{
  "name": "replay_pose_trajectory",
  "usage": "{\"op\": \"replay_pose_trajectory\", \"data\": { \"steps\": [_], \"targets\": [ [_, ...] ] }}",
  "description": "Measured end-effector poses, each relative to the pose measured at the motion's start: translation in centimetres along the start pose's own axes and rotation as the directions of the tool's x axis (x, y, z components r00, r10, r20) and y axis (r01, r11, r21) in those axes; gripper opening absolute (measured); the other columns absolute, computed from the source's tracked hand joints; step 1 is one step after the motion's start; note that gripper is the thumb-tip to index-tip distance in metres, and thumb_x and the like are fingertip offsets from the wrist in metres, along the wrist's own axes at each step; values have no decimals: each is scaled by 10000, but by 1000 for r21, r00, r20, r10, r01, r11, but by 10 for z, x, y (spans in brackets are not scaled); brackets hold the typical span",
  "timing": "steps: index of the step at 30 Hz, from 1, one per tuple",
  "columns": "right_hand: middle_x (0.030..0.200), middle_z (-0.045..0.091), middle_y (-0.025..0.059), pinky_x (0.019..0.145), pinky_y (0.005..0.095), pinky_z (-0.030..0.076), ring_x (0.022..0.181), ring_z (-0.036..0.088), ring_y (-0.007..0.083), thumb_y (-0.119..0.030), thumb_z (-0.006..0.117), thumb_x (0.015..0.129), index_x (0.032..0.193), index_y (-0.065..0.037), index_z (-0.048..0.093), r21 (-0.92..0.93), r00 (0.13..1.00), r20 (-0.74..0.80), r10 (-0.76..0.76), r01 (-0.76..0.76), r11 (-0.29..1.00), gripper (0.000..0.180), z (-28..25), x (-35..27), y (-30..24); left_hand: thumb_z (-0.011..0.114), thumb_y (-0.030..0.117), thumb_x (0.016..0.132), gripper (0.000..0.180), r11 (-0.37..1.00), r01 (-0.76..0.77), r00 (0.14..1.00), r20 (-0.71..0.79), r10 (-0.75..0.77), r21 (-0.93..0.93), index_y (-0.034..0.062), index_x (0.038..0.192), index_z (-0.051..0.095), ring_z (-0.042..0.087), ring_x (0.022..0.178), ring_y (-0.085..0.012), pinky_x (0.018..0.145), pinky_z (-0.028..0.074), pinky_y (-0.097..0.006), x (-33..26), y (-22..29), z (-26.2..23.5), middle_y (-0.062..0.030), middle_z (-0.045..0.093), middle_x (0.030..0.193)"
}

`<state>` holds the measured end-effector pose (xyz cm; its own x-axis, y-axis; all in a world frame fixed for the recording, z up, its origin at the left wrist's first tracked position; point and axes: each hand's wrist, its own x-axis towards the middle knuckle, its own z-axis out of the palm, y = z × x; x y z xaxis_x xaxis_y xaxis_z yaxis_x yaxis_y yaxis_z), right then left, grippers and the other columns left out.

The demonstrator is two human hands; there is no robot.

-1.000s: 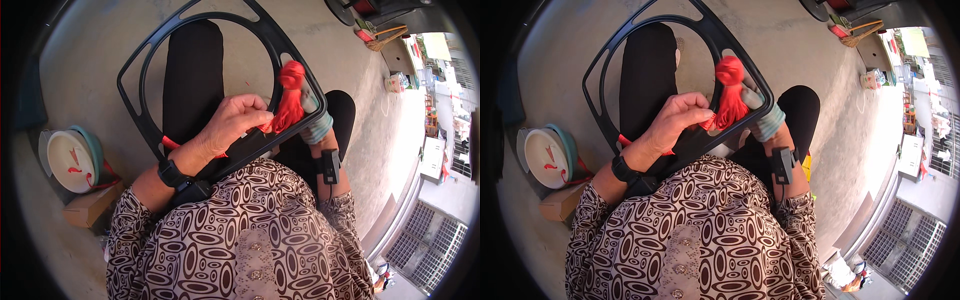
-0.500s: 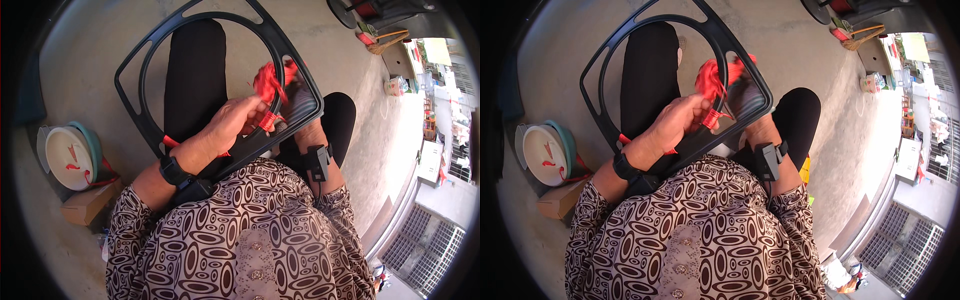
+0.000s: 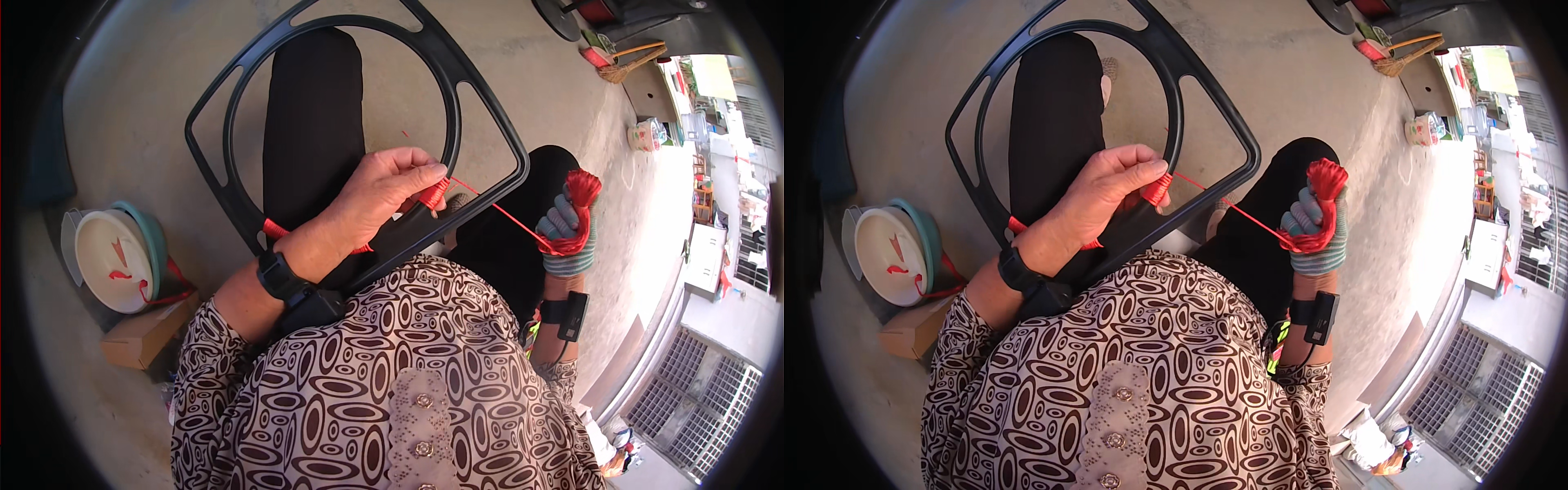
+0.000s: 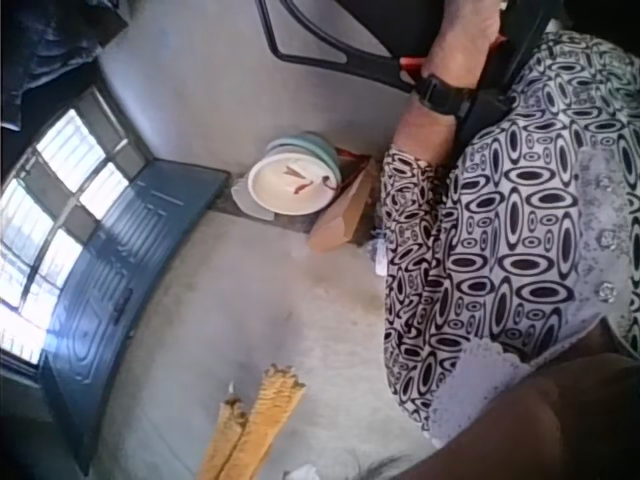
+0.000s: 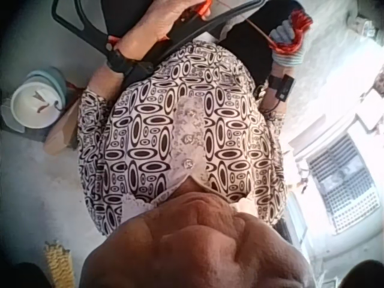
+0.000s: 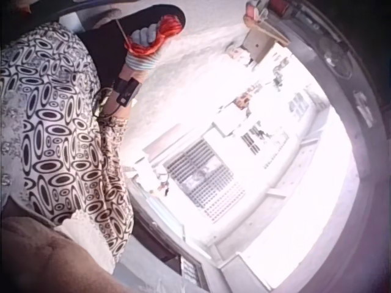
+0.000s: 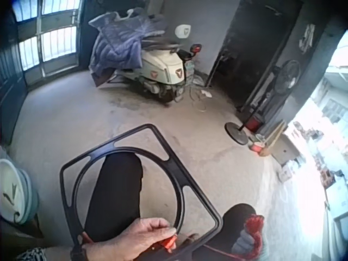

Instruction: The recorder is winding a red plastic cord around a black circular frame, likely for furniture manufacturing.

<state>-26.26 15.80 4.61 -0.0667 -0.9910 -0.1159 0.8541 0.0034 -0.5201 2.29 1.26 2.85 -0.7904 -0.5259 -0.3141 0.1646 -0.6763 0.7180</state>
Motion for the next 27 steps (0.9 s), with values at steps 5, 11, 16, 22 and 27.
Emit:
{"op": "replay_pose_trajectory", "data": {
  "steps": [5, 11, 16, 22, 27],
  "targets": [
    [955, 654, 84, 789, 376, 533, 828, 640, 196, -435, 621, 902, 1194, -45, 544, -360, 852, -521, 38, -260, 896, 493, 21, 15, 21, 581, 199, 945, 179, 998, -20, 1000, -13, 21, 51, 41, 864, 605, 612, 689, -82, 657, 486, -207, 1, 2, 2, -43, 650, 762],
    [1077, 645, 111, 878, 338, 519, 930, 647, 195, -213, 658, 872, 1290, 18, 504, -522, 956, -215, 201, -287, 803, 502, 46, 60, 61, 598, 190, 930, 196, 998, -61, 998, 25, 62, -1, 10, 854, 612, 618, 687, -92, 635, 504, -230, 1, -2, 0, -57, 648, 778],
    [1067, 642, 137, 765, 319, 567, 863, 662, 204, -337, 664, 870, 1295, 28, 490, -608, 970, -42, 240, -216, 764, 586, 56, 101, 69, 626, 252, 933, 249, 993, -106, 994, 45, 103, 57, 17, 849, 612, 609, 677, -76, 628, 494, -223, 0, 1, 0, -47, 645, 773],
    [1059, 634, 154, 797, 340, 549, 946, 643, 217, -532, 589, 881, 1223, 56, 546, -523, 884, -53, 464, -420, 741, 682, 57, 110, 84, 631, 337, 929, 336, 965, -172, 985, 18, 172, 198, 6, 875, 639, 595, 661, -54, 598, 462, -194, 0, 1, 2, -26, 638, 777],
    [923, 679, 118, 765, 312, 561, 826, 673, 195, -484, 588, 899, 1116, -7, 639, -205, 768, -239, 595, -639, 742, 527, 57, 110, 90, 561, 419, 946, 417, 976, -135, 987, -61, 147, 172, 15, 904, 656, 586, 675, -53, 603, 445, -210, -1, 2, 2, -14, 646, 780]
  ]
}}
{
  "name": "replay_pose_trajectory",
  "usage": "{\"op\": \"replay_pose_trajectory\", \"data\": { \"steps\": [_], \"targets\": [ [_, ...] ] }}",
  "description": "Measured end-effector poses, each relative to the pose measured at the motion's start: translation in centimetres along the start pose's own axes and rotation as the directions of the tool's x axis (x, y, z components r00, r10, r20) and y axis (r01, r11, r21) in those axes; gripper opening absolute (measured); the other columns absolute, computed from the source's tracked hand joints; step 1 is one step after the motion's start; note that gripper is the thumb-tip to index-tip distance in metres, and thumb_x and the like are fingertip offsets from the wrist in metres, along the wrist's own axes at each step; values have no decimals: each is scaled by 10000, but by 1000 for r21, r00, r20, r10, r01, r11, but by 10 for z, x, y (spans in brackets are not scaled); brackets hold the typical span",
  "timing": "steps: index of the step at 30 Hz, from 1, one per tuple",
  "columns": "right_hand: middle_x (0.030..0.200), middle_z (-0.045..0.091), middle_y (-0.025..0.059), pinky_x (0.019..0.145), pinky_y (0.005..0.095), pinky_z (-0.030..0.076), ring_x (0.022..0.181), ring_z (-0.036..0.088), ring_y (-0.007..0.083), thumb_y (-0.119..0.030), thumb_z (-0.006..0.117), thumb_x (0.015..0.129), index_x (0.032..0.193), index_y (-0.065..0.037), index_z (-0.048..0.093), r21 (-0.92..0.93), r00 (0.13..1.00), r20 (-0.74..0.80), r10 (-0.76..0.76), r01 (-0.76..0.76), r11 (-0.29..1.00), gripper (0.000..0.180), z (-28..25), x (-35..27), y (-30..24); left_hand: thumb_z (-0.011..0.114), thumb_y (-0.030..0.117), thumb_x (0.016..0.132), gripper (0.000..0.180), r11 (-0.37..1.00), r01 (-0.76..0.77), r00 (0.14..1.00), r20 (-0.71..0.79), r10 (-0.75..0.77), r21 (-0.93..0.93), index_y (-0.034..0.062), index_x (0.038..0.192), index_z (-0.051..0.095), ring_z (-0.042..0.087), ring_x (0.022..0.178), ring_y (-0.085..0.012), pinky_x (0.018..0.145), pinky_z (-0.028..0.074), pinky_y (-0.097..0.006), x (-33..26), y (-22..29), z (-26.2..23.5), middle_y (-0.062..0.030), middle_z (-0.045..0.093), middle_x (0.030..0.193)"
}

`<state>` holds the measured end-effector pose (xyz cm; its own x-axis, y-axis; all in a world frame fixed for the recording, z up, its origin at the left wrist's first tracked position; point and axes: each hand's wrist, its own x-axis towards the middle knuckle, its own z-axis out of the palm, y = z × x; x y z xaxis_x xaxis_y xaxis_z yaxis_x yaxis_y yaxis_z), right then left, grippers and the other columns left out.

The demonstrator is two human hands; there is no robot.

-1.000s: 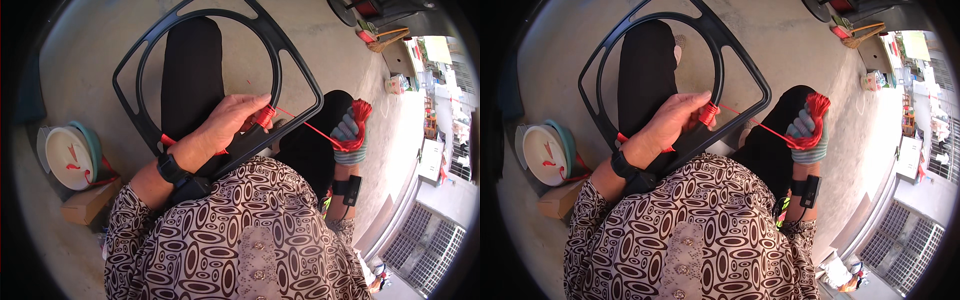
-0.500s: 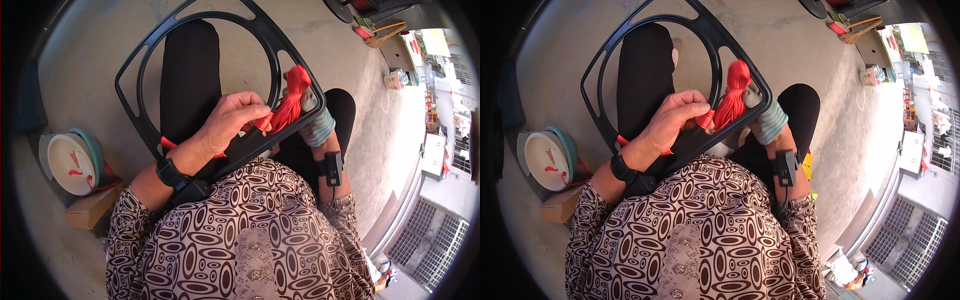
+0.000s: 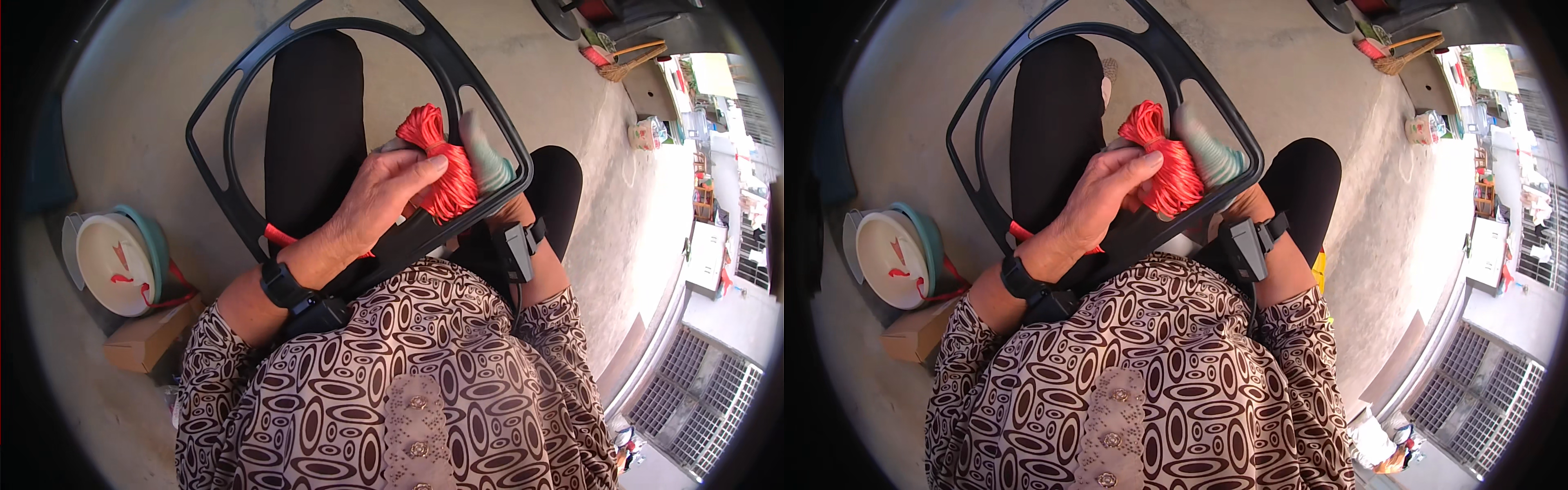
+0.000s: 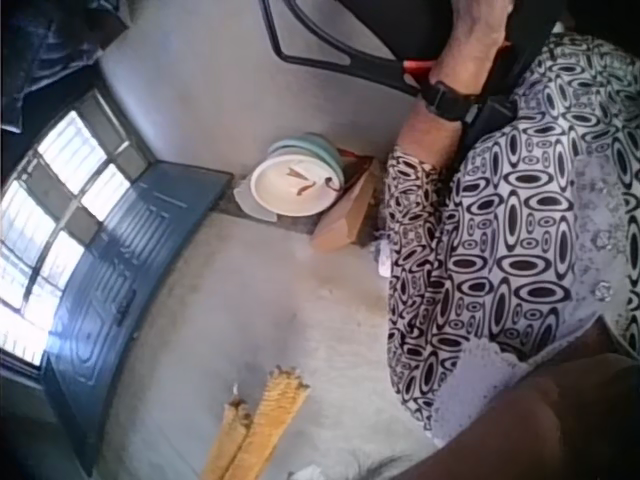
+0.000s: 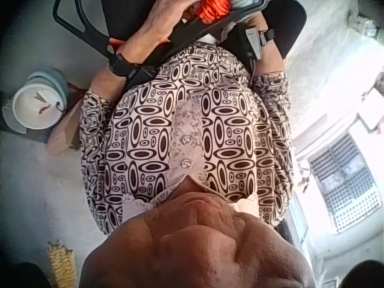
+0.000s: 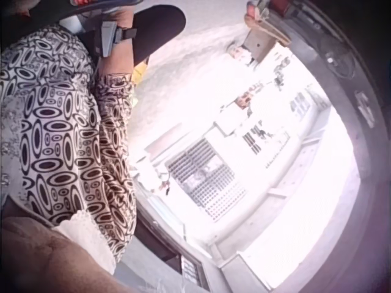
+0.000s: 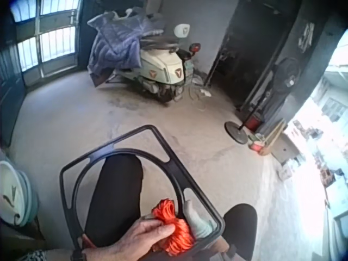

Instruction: The recorder is winding a red plastic cord around a black circular frame, likely for furniture manufacturing.

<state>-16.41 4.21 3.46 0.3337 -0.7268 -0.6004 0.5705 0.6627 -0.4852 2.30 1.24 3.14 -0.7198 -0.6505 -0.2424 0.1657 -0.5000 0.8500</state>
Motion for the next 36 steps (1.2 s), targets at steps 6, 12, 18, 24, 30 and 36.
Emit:
{"op": "replay_pose_trajectory", "data": {
  "steps": [6, 12, 18, 24, 30, 36],
  "targets": [
    [1187, 614, 164, 979, 434, 470, 1092, 606, 264, -395, 537, 940, 1281, -22, 531, 243, 970, 49, -236, 218, 945, 506, 6, 14, 18, 452, 411, 987, 400, 949, 235, 970, -3, -241, -211, 61, 980, 645, 589, 712, -69, 638, 423, -196, 1, -2, -4, -23, 676, 837],
    [1220, 605, 161, 954, 425, 496, 1082, 611, 293, -368, 468, 953, 1248, -33, 532, 293, 821, -200, -534, 571, 767, 451, -41, -2, -19, 425, 373, 999, 436, 928, 277, 960, 104, -259, -248, -10, 1015, 634, 635, 750, -144, 723, 502, -252, 4, -9, -10, -107, 672, 885],
    [717, 540, 36, 549, 304, 443, 534, 500, 115, -423, 426, 1002, 1048, -37, 531, 419, 738, -15, -674, 617, 666, 403, -93, -73, -8, 480, 344, 989, 384, 938, 255, 965, 120, -232, -235, -6, 1006, 636, 629, 705, -129, 705, 501, -227, 5, -8, -9, -90, 663, 833],
    [632, 485, -2, 506, 257, 380, 494, 437, 94, -451, 499, 975, 1059, -38, 534, 106, 853, -164, -495, 514, 851, 422, -65, -104, 26, 561, 281, 959, 252, 973, 148, 987, 88, -133, -180, 52, 873, 625, 615, 679, -86, 662, 477, -204, 4, -1, 2, -48, 656, 774],
    [647, 475, -19, 483, 241, 390, 452, 415, 61, -475, 464, 985, 1120, -32, 521, 116, 787, -377, -488, 563, 818, 466, -57, -106, 22, 591, 199, 926, 169, 978, 167, 986, 46, -162, -127, 46, 859, 617, 612, 657, -89, 652, 488, -215, 4, 5, 11, -50, 654, 760],
    [683, 504, 0, 517, 252, 412, 528, 440, 88, -462, 525, 963, 1155, -36, 532, 111, 752, -349, -560, 626, 772, 467, -66, -102, 4, 593, 145, 916, 134, 944, 201, 979, 17, -204, -260, 30, 848, 607, 618, 651, -104, 638, 513, -224, 2, -2, 10, -75, 652, 753]
  ]
}}
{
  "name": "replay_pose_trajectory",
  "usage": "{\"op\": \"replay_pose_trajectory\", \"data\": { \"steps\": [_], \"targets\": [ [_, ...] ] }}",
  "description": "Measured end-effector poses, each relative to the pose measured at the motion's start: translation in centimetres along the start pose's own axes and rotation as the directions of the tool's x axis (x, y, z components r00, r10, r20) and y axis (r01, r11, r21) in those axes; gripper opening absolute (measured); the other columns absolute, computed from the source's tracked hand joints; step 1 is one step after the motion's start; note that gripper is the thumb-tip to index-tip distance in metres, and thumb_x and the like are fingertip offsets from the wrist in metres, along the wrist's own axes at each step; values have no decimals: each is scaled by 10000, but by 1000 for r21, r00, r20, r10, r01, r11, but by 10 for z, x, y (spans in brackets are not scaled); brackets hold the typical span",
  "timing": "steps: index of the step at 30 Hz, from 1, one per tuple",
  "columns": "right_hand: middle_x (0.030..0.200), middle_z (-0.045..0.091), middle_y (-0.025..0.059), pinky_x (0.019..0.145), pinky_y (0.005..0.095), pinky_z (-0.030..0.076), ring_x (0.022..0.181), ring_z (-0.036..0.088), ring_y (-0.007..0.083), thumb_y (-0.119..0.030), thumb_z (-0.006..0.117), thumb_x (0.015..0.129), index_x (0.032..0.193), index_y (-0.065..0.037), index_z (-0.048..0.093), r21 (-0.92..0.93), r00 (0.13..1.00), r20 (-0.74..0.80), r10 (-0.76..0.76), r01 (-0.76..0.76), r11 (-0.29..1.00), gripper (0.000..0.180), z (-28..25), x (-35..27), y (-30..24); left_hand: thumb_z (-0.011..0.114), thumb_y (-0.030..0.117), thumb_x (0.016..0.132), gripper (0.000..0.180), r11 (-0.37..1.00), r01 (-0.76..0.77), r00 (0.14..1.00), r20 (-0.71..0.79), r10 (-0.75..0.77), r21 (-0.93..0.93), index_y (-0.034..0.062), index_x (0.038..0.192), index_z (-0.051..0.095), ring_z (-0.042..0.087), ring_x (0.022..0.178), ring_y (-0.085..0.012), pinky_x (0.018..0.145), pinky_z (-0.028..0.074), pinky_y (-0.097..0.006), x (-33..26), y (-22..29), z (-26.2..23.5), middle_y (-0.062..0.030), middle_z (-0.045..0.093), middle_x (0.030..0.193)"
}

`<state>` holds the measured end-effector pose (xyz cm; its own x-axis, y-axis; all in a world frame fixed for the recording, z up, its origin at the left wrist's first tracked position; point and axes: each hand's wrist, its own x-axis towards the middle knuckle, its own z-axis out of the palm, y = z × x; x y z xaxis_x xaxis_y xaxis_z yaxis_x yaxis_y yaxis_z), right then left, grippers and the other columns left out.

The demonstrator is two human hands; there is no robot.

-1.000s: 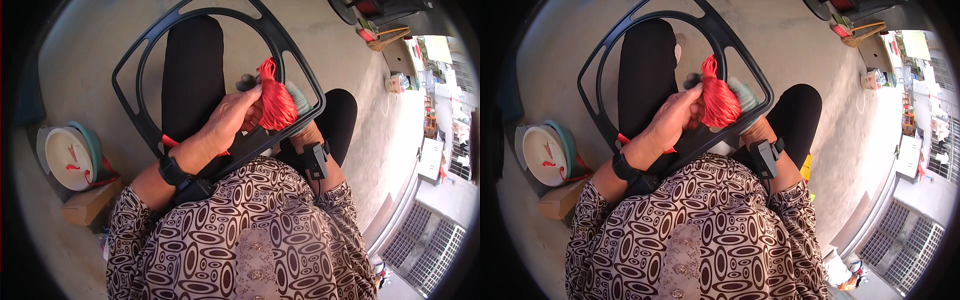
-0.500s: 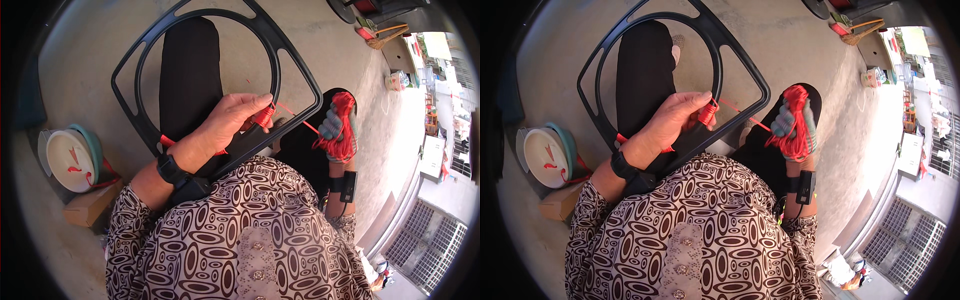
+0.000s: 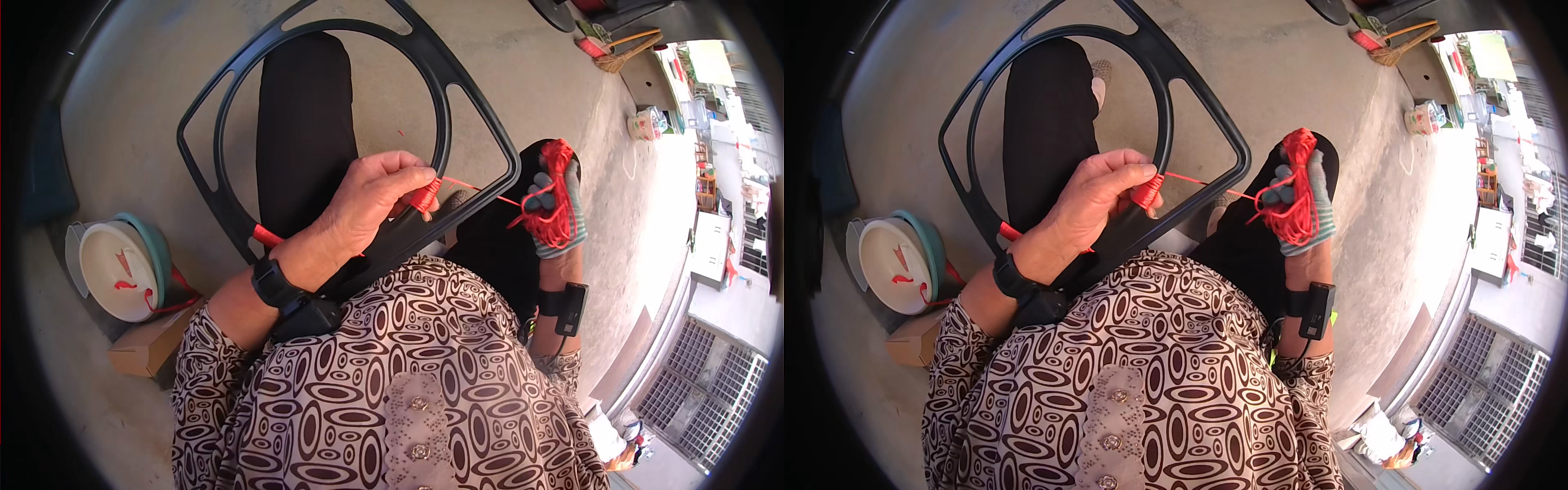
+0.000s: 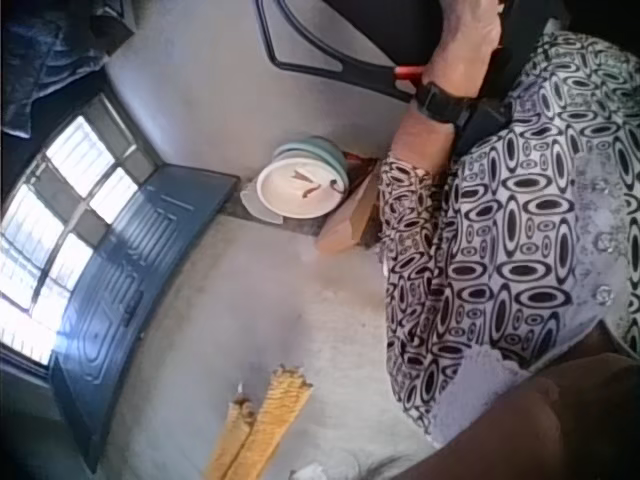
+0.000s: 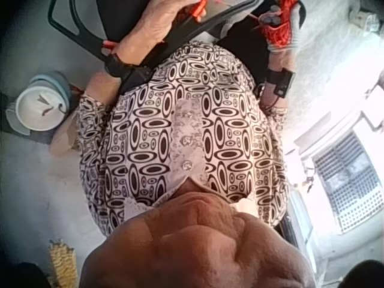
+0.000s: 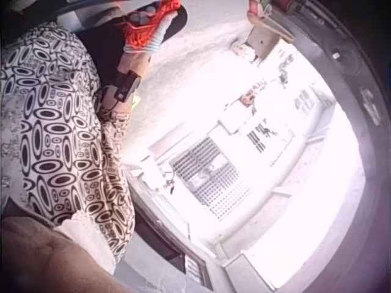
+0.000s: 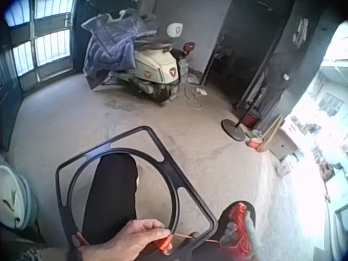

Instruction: The recorder is winding a red plastic cord around a black circular frame, likely for furniture manufacturing.

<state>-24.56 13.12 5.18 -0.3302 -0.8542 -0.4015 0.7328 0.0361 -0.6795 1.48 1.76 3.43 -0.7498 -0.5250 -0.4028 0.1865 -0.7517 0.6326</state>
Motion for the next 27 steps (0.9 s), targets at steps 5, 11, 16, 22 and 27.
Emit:
{"op": "replay_pose_trajectory", "data": {
  "steps": [5, 11, 16, 22, 27],
  "targets": [
    [1086, 653, 158, 863, 384, 540, 952, 647, 242, -238, 561, 947, 1255, 53, 513, -127, 958, 101, 267, -254, 959, 426, 20, 4, 26, 572, 124, 923, 133, 999, -29, 998, 54, 30, -15, 23, 841, 600, 620, 651, -119, 643, 519, -233, 1, -3, -7, -85, 648, 754],
    [1139, 625, 75, 861, 300, 527, 999, 631, 159, -246, 680, 873, 1350, -26, 470, -287, 906, 365, 214, -109, 952, 566, 60, 31, 48, 590, 167, 918, 172, 991, -112, 989, 106, 104, 70, 17, 835, 595, 612, 657, -115, 620, 482, -225, -1, -3, -4, -75, 639, 737],
    [1059, 635, 125, 697, 319, 587, 863, 667, 171, -357, 679, 873, 1304, 24, 480, -514, 789, 454, 414, -148, 845, 609, 74, 57, 54, 625, 303, 919, 292, 929, -238, 971, 55, 233, 284, 30, 817, 620, 599, 665, -80, 590, 411, -192, -3, 1, 0, -20, 610, 703],
    [1203, 594, 171, 933, 383, 524, 1046, 626, 269, -328, 568, 957, 1193, 0, 557, -29, 707, 478, 522, -581, 813, 404, 65, 61, 83, 548, 370, 959, 405, 987, -127, 991, -35, 131, 102, -13, 879, 652, 607, 683, -67, 610, 478, -211, 1, -2, -6, -37, 641, 739],
    [1140, 629, 153, 913, 371, 522, 1018, 631, 269, -239, 504, 961, 1196, 5, 556, 29, 951, 172, 258, -267, 963, 343, 69, 68, 88, 433, 359, 995, 407, 1000, -3, 1000, 13, 3, 28, 5, 975, 635, 624, 686, -133, 636, 480, -242, 7, -7, -10, -89, 669, 808]
  ]
}}
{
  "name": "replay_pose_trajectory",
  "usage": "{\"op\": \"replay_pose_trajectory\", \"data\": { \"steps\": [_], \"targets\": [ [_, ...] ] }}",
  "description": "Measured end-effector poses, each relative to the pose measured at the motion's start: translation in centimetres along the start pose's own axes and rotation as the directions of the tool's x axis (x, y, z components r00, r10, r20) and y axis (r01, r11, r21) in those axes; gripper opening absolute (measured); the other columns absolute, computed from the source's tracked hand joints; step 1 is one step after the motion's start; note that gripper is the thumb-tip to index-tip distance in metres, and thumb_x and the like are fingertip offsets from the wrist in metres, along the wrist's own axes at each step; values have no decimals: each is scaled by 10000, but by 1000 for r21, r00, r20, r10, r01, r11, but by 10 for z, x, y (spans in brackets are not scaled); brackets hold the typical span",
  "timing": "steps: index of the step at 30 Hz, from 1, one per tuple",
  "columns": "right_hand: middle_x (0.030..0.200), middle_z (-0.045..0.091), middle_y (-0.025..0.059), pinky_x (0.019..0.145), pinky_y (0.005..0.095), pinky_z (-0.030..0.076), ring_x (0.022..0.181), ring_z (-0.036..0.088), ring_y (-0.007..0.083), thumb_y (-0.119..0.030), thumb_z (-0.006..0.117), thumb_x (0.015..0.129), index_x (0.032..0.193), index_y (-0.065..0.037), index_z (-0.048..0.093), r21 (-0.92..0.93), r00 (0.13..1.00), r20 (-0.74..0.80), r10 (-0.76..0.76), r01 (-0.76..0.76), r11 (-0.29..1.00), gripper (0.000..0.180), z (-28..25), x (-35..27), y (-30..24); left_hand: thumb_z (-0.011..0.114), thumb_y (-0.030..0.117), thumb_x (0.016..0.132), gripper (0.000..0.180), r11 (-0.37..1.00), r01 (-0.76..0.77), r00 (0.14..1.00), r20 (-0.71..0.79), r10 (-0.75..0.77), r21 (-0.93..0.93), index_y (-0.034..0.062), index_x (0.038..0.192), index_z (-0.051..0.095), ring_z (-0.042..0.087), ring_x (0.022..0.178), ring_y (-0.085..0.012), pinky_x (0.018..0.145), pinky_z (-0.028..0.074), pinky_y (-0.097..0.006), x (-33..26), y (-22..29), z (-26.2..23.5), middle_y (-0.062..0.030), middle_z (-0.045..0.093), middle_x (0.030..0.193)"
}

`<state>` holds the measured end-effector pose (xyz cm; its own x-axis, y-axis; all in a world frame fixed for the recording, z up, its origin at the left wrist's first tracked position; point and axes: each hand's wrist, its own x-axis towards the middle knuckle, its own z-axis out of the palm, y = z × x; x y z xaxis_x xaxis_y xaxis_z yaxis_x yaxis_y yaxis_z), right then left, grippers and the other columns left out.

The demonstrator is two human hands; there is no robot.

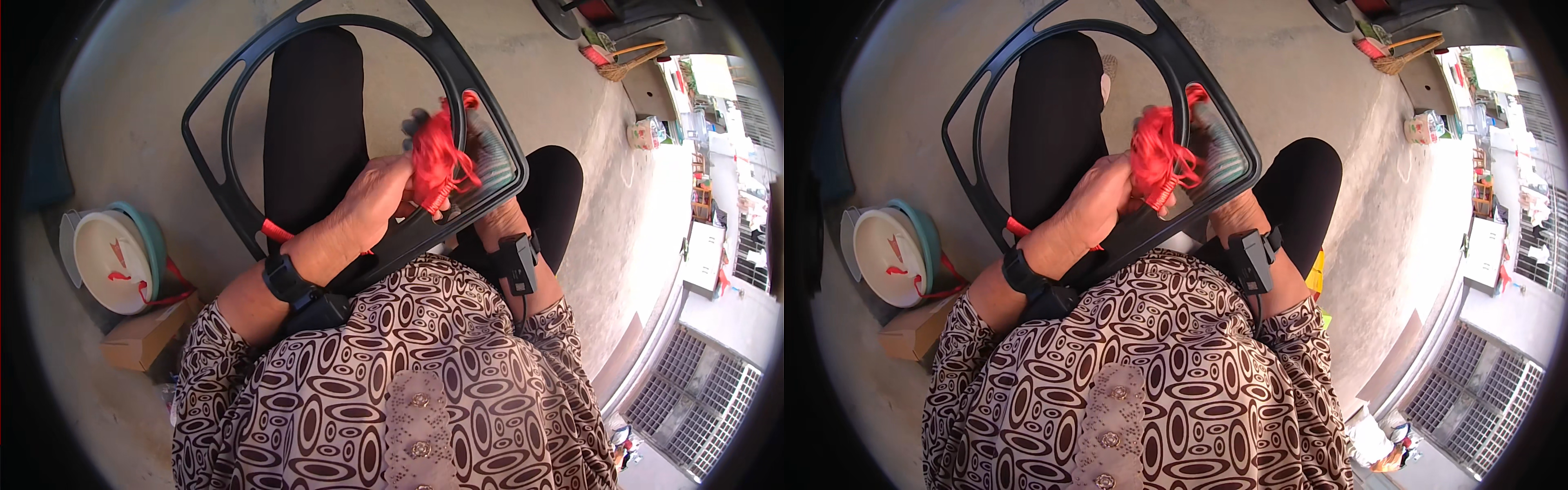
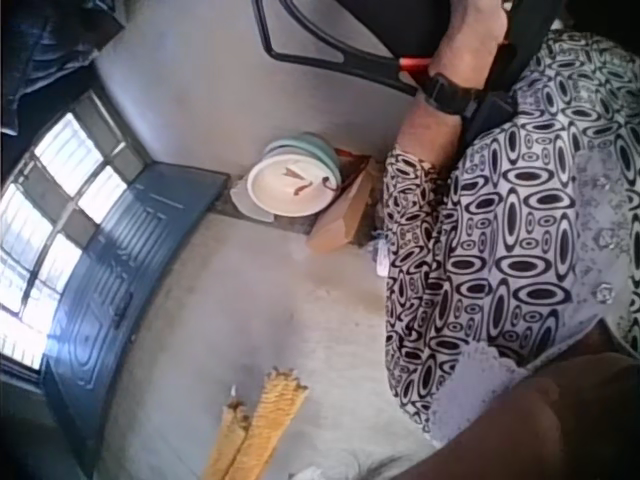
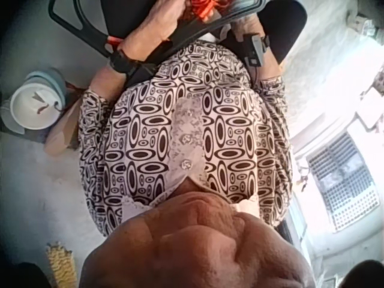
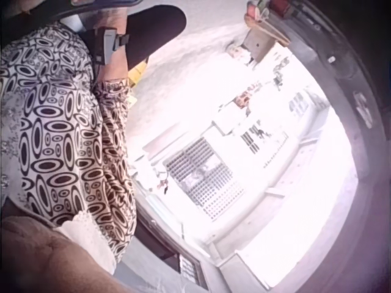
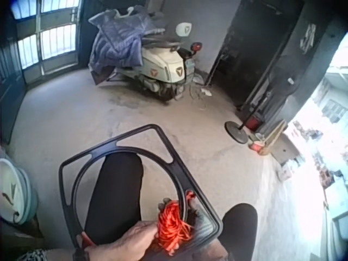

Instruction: The recorder is winding a red plastic cord around a black circular frame, likely for furniture manufacturing.

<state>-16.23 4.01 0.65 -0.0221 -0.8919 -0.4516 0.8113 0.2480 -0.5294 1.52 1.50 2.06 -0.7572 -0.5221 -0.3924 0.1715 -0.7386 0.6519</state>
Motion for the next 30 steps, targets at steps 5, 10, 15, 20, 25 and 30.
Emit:
{"op": "replay_pose_trajectory", "data": {
  "steps": [5, 10, 15, 20, 25, 30],
  "targets": [
    [1000, 636, 144, 784, 407, 531, 917, 631, 275, -371, 517, 915, 1113, -28, 560, 74, 972, -157, -174, 187, 979, 398, -15, -18, -44, 393, 345, 996, 434, 996, 90, 994, 66, -88, -22, -14, 984, 636, 631, 719, -149, 661, 490, -254, -2, 2, -4, -99, 661, 815],
    [1064, 652, 101, 871, 430, 502, 971, 621, 274, -384, 531, 921, 1157, -52, 569, 33, 971, -98, -220, 224, 974, 409, -43, -70, -46, 471, 342, 980, 396, 997, 78, 994, 76, -78, -8, -14, 967, 644, 625, 700, -134, 661, 491, -240, -3, 5, -1, -89, 654, 788],
    [1120, 634, 92, 941, 465, 486, 1014, 610, 276, -391, 587, 913, 1206, -76, 555, 23, 981, -95, -167, 170, 985, 432, -56, -107, -21, 597, 271, 942, 276, 1000, 25, 998, 52, -26, 18, -3, 944, 634, 622, 663, -122, 654, 501, -235, -2, 5, 2, -77, 646, 749],
    [1265, 578, 127, 1007, 510, 448, 1157, 565, 300, -389, 612, 906, 1260, -79, 524, -84, 815, -371, -445, 448, 890, 479, -67, -118, -46, 588, 198, 938, 183, 998, -63, 998, 21, 63, 1, 17, 924, 609, 624, 640, -133, 637, 512, -244, -1, 4, 4, -86, 652, 753],
    [1235, 589, 117, 970, 479, 481, 1113, 587, 285, -383, 592, 924, 1274, -81, 514, -154, 777, -388, -496, 476, 866, 468, -66, -101, -73, 564, 160, 933, 149, 995, -81, 995, 61, 77, 58, 21, 894, 600, 626, 640, -135, 631, 511, -243, -2, 5, 4, -99, 660, 762],
    [1064, 646, 82, 888, 409, 525, 955, 641, 233, -325, 650, 895, 1274, -38, 515, -297, 987, -128, -102, 60, 953, 494, -47, -79, -45, 546, 139, 929, 148, 995, -91, 993, 81, 87, 42, 15, 863, 592, 620, 647, -134, 633, 503, -247, -3, 5, 4, -104, 657, 762]
  ]
}}
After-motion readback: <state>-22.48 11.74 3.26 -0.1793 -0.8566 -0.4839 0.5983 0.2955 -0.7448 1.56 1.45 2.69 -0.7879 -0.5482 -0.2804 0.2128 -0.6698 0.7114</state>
